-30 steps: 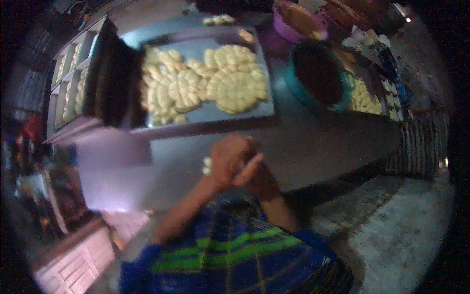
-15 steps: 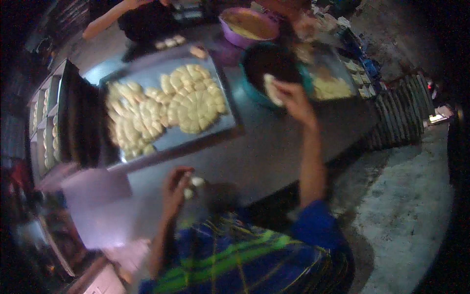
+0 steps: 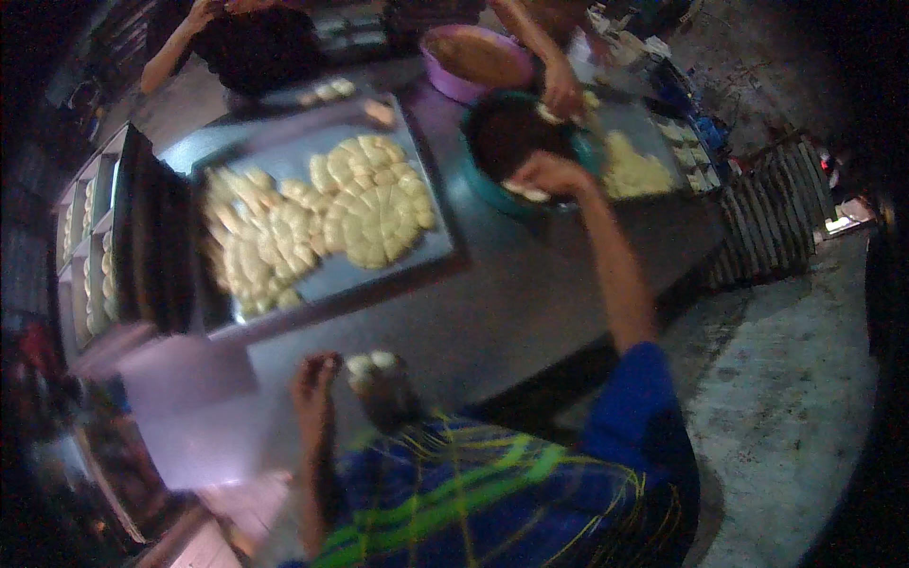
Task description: The person picks up a piece of dough, flattens it by hand, adds a scoop of filling from a bowl, and pinches the edges together to seal the bun. They repeat this process with several pieces of dough from a tray.
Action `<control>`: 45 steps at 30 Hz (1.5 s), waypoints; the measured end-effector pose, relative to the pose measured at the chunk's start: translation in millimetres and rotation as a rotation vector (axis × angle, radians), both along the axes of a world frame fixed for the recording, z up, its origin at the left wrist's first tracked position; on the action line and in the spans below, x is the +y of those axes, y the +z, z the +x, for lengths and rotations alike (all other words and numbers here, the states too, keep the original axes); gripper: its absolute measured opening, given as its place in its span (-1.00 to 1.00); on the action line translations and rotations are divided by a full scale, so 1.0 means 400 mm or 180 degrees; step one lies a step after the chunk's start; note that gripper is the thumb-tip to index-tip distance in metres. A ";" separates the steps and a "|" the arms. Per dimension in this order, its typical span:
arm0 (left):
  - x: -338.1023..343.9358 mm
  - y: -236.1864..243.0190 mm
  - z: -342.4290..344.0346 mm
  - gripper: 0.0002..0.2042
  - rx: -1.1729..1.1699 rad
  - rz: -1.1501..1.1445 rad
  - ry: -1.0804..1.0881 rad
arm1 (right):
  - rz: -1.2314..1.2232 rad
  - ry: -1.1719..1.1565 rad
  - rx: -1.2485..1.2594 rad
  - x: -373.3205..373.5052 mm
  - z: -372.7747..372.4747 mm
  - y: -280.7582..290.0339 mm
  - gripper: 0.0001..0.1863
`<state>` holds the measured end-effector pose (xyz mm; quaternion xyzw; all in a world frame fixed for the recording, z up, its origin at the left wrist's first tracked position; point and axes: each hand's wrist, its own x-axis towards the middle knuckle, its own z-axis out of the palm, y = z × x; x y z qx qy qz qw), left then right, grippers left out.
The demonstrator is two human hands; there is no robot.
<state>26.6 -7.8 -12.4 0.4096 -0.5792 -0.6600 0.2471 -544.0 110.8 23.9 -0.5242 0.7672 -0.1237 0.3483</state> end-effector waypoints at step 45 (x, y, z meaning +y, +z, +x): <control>-0.038 0.163 -0.104 -0.79 0.0410 0.0870 -0.1200 | -0.2287 0.0175 -0.0141 -0.056 0.850 0.150 -0.72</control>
